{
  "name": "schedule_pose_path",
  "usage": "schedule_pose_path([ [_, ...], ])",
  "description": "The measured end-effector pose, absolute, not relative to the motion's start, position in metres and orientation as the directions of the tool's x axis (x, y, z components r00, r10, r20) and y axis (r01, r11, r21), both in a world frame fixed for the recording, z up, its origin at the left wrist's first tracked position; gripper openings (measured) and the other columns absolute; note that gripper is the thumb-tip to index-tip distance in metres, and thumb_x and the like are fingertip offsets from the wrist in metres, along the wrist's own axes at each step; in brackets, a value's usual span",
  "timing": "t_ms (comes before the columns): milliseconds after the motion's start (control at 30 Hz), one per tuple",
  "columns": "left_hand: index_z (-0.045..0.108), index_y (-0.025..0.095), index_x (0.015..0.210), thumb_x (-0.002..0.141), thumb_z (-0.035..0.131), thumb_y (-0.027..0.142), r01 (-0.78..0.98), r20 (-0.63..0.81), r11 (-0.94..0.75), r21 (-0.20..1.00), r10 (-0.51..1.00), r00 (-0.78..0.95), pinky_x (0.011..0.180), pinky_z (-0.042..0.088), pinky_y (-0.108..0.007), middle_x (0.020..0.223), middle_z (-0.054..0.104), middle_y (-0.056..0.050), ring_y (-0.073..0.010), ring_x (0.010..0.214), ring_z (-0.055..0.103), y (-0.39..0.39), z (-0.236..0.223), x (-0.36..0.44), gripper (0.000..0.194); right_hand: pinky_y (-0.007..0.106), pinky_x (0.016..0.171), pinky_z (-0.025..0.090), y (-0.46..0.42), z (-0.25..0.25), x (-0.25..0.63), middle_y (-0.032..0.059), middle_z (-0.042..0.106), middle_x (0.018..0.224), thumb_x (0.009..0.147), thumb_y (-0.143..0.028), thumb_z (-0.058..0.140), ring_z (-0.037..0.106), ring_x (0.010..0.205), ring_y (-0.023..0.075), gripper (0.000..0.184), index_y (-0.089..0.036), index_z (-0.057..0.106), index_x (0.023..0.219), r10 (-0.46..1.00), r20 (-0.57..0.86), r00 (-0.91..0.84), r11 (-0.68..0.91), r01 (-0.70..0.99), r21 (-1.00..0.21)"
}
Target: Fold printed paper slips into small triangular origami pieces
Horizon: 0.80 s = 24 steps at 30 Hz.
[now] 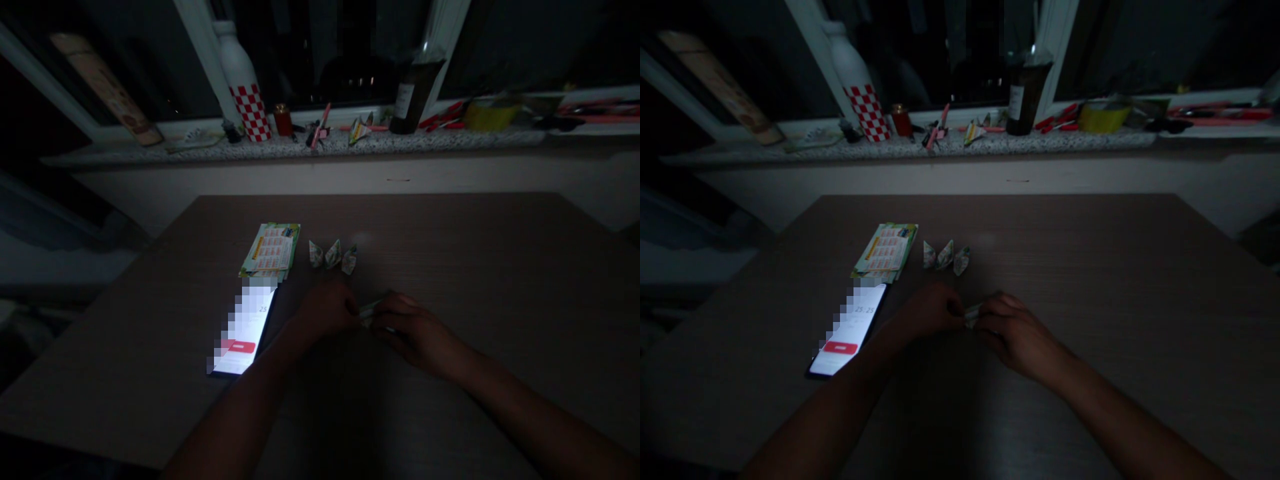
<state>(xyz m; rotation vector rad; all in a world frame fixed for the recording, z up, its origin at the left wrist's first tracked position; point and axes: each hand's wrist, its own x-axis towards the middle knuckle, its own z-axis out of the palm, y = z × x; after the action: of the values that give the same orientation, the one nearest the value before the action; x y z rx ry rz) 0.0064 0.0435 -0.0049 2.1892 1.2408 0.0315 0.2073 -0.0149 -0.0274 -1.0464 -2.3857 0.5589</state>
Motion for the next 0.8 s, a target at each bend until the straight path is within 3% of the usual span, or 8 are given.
schedule_pose_path([
  [233, 0.074, 0.020, 0.079, 0.070, 0.060, 0.022, 0.780, -0.277, -0.346, 0.522, 0.796, 0.538, 0.060, 0.041, -0.023, 0.079, 0.073, -0.001, -0.0153, 0.069, 0.063, 0.042, -0.001, 0.003, 0.017, 0.036, 0.082, 0.047, -0.015, -0.025, 0.212, 0.0065, 0.065, 0.096, 0.089, -0.019, 0.055, 0.057, 0.093, 0.0203, 0.016, -0.022, 0.066, 0.099, 0.743, 0.262, -0.616, 0.644, 0.554, -0.528],
  [400, 0.071, 0.018, 0.083, 0.073, 0.060, 0.024, 0.778, -0.124, -0.376, 0.503, 0.860, 0.495, 0.065, 0.043, -0.026, 0.081, 0.070, -0.003, -0.0174, 0.074, 0.062, 0.033, -0.007, 0.002, 0.016, 0.041, 0.097, 0.044, -0.017, -0.023, 0.221, 0.0066, 0.063, 0.112, 0.087, -0.018, 0.057, 0.054, 0.110, 0.0225, 0.034, -0.025, 0.057, 0.120, 0.724, 0.276, -0.632, 0.662, 0.524, -0.537],
  [567, 0.066, 0.018, 0.087, 0.080, 0.054, 0.022, 0.746, 0.068, -0.397, 0.534, 0.900, 0.431, 0.071, 0.044, -0.028, 0.085, 0.066, -0.003, -0.0171, 0.078, 0.060, 0.022, -0.011, 0.007, 0.015, 0.045, 0.101, 0.044, -0.014, -0.029, 0.236, 0.0086, 0.063, 0.119, 0.087, -0.020, 0.056, 0.055, 0.115, 0.0248, 0.037, -0.023, 0.055, 0.123, 0.792, 0.370, -0.485, 0.609, 0.596, -0.523],
  [700, 0.063, 0.017, 0.090, 0.085, 0.050, 0.022, 0.670, 0.163, -0.556, 0.492, 0.815, 0.556, 0.076, 0.045, -0.029, 0.087, 0.063, -0.005, -0.0177, 0.083, 0.058, 0.005, -0.012, 0.019, 0.015, 0.045, 0.098, 0.046, -0.007, -0.032, 0.247, 0.0095, 0.064, 0.117, 0.087, -0.018, 0.054, 0.058, 0.111, 0.0250, 0.033, -0.022, 0.057, 0.120, 0.838, 0.359, -0.412, 0.545, 0.679, -0.492],
  [800, 0.060, 0.016, 0.101, 0.084, 0.055, 0.026, 0.640, 0.129, -0.631, 0.438, 0.749, 0.650, 0.082, 0.046, -0.031, 0.103, 0.060, -0.008, -0.0206, 0.094, 0.056, -0.003, -0.014, 0.029, 0.021, 0.045, 0.094, 0.048, -0.004, -0.032, 0.250, 0.0107, 0.064, 0.115, 0.085, -0.014, 0.052, 0.058, 0.107, 0.0248, 0.034, -0.019, 0.057, 0.119, 0.861, 0.310, -0.402, 0.507, 0.715, -0.481],
])
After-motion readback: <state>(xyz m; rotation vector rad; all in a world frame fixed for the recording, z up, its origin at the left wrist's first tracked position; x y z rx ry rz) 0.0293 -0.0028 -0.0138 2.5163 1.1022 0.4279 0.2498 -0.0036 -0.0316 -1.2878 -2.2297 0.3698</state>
